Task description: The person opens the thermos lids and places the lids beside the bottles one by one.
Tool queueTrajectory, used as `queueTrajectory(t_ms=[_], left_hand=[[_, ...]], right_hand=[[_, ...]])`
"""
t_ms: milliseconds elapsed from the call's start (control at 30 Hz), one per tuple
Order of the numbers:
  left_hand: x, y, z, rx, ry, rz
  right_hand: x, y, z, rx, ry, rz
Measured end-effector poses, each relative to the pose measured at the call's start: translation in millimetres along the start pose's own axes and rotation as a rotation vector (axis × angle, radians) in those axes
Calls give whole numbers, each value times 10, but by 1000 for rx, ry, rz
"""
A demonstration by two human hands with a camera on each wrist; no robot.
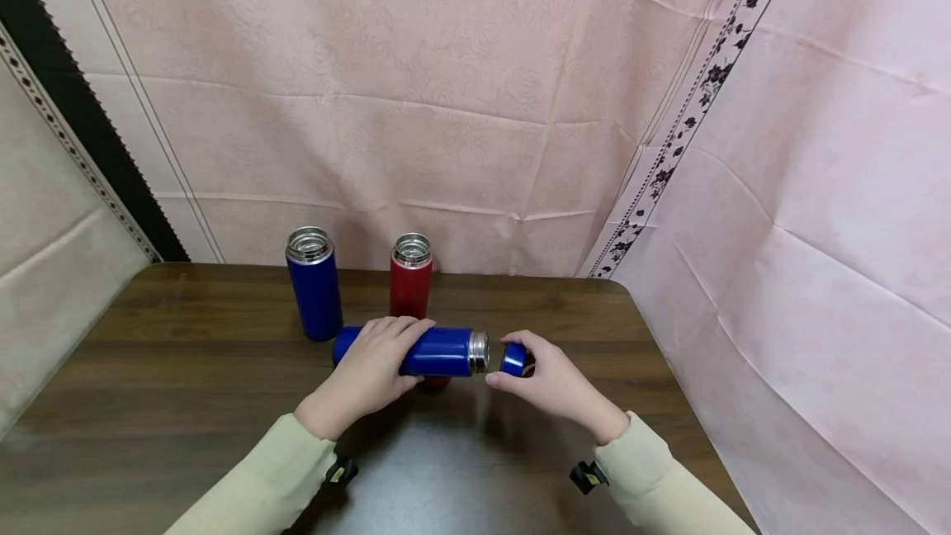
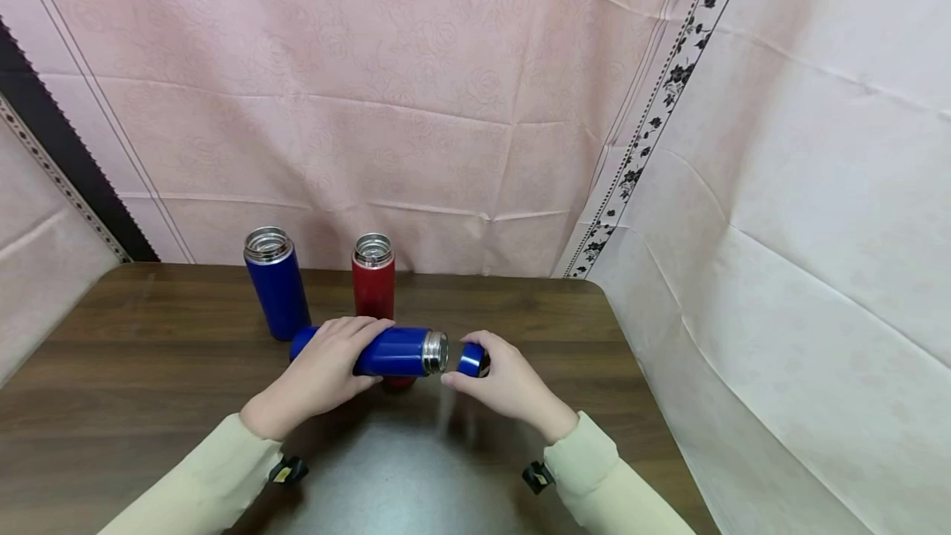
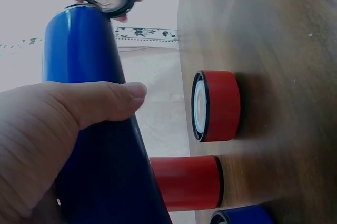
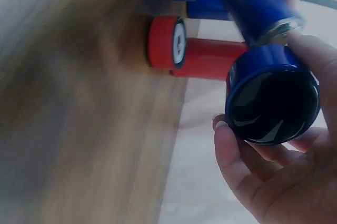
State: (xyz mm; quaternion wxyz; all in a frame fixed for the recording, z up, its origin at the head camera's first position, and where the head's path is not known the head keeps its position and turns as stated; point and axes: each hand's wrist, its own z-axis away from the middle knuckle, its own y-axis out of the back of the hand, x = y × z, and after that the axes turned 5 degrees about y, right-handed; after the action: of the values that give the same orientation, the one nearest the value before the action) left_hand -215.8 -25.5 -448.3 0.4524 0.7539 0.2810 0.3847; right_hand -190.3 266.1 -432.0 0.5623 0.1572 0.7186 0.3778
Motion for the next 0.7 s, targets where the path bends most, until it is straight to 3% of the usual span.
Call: queueTrajectory(t_ms=[300,700], left_hand=[[109,13,-90,64,-1,141],[380,-23,-393,77,110,383]], right_hand=[[215,25,47,51,-82,-26],[396,22,-6,171,-138,-35]])
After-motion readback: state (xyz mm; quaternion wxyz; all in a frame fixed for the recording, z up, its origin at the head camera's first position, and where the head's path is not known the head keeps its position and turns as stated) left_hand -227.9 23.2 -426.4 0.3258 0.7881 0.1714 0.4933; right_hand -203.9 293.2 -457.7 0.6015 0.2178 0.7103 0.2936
